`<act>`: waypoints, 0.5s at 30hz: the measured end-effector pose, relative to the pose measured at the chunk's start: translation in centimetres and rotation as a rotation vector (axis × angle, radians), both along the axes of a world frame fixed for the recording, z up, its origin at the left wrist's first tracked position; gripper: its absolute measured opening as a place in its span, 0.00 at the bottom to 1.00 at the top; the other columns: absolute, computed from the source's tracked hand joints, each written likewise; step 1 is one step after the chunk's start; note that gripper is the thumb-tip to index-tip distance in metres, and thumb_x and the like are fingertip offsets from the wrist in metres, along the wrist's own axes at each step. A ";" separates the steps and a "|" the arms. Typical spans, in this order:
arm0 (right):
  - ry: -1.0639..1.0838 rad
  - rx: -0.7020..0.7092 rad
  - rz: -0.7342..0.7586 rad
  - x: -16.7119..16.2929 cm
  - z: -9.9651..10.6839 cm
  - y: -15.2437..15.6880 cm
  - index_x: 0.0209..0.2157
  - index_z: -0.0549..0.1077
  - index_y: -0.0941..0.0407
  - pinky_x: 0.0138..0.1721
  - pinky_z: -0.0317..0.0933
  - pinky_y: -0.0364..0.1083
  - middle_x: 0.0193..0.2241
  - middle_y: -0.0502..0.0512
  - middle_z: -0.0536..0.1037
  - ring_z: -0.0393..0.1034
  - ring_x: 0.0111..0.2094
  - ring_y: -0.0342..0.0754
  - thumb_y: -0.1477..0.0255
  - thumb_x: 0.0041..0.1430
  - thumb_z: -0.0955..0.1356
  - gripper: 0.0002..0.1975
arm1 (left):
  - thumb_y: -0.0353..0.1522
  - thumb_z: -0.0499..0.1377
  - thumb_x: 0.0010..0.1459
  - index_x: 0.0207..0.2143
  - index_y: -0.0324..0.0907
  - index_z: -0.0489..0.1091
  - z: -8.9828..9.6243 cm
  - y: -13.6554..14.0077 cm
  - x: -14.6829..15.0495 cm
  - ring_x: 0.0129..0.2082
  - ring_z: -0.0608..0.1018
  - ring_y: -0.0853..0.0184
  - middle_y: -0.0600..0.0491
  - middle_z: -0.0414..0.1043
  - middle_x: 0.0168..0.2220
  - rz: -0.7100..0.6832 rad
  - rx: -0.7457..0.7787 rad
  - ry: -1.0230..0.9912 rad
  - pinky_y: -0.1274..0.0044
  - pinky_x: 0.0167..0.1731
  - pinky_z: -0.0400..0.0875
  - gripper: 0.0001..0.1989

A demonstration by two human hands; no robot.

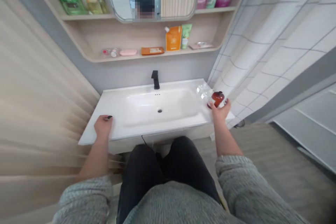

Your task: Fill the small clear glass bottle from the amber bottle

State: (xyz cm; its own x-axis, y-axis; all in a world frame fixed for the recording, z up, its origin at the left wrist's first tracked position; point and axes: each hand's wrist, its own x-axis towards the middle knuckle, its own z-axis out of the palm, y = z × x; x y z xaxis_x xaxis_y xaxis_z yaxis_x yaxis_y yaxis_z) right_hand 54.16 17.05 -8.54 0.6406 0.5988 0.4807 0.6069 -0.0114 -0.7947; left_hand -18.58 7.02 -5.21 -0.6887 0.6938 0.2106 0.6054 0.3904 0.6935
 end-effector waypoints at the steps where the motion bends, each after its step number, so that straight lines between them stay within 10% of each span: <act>1: 0.009 0.005 -0.011 -0.1 0.2 -0.3 0.75 0.58 0.61 0.76 0.58 0.70 0.70 0.78 0.67 0.66 0.71 0.71 0.40 0.54 0.79 0.61 | 0.38 0.68 0.56 0.42 0.47 0.74 -0.2 0.1 0.0 0.41 0.82 0.50 0.50 0.78 0.34 0.005 0.004 0.002 0.57 0.54 0.78 0.12; 8: -0.208 0.048 -0.162 -2.2 4.7 -3.3 0.72 0.62 0.60 0.75 0.54 0.73 0.72 0.80 0.64 0.59 0.74 0.74 0.54 0.66 0.72 0.41 | 0.36 0.61 0.64 0.48 0.42 0.78 -0.8 0.1 0.3 0.48 0.84 0.50 0.42 0.84 0.44 -0.063 -0.052 0.160 0.63 0.55 0.77 0.13; 15: -0.652 -0.336 0.111 -3.5 17.9 1.5 0.63 0.78 0.59 0.67 0.57 0.70 0.61 0.74 0.78 0.66 0.66 0.73 0.60 0.67 0.68 0.28 | 0.36 0.60 0.67 0.56 0.39 0.74 -1.1 0.3 0.5 0.49 0.83 0.46 0.38 0.83 0.48 0.012 -0.057 0.199 0.59 0.54 0.78 0.18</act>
